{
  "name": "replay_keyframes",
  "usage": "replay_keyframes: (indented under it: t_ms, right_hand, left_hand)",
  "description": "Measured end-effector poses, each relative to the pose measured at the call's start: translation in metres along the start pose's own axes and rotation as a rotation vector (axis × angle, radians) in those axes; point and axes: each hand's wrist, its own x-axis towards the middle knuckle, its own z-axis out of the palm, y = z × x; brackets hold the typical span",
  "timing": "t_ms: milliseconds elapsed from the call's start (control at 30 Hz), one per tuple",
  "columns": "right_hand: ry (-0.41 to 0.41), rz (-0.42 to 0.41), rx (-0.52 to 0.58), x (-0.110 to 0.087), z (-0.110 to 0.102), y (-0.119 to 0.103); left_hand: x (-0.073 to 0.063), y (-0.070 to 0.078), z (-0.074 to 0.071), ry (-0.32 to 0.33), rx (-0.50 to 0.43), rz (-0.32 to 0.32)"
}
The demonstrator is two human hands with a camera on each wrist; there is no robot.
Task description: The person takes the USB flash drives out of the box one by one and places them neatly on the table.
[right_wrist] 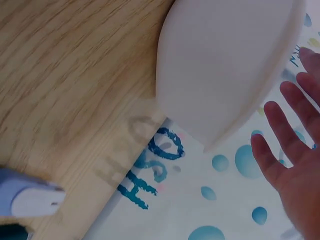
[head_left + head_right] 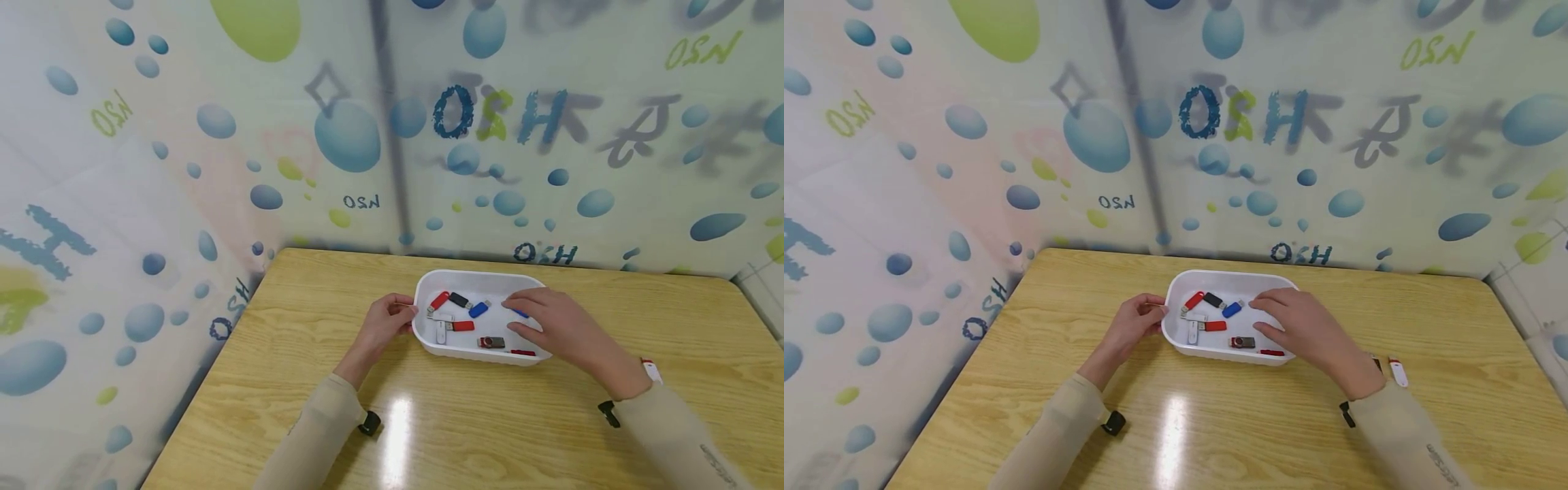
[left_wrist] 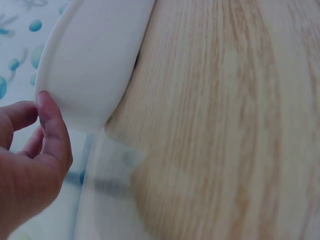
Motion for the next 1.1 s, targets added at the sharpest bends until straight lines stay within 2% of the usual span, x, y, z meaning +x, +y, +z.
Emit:
replay_keyframes:
  t_ms: [167, 300, 533, 700, 1100]
  right_hand:
    - [-0.091, -0.015, -0.009, 0.012, 0.011, -0.002]
    - [-0.197, -0.009, -0.032, 0.020, 0.020, -0.005]
    - [-0.362, 0.067, -0.025, 0.030, 0.031, -0.008]
    - [-0.412, 0.111, -0.024, 0.033, 0.036, -0.008]
    - [-0.442, 0.119, -0.024, 0.037, 0.039, -0.006]
  left_hand:
    - [-0.001, 0.001, 0.000, 0.001, 0.009, -0.002]
    - [-0.001, 0.001, 0.001, -0.001, 0.009, -0.001]
    - [-0.001, 0.001, 0.001, -0.001, 0.007, -0.009]
    - [-0.001, 0.001, 0.002, 0.002, 0.002, -0.015]
    - [-0.001, 0.002, 0.001, 0.008, -0.014, -0.002]
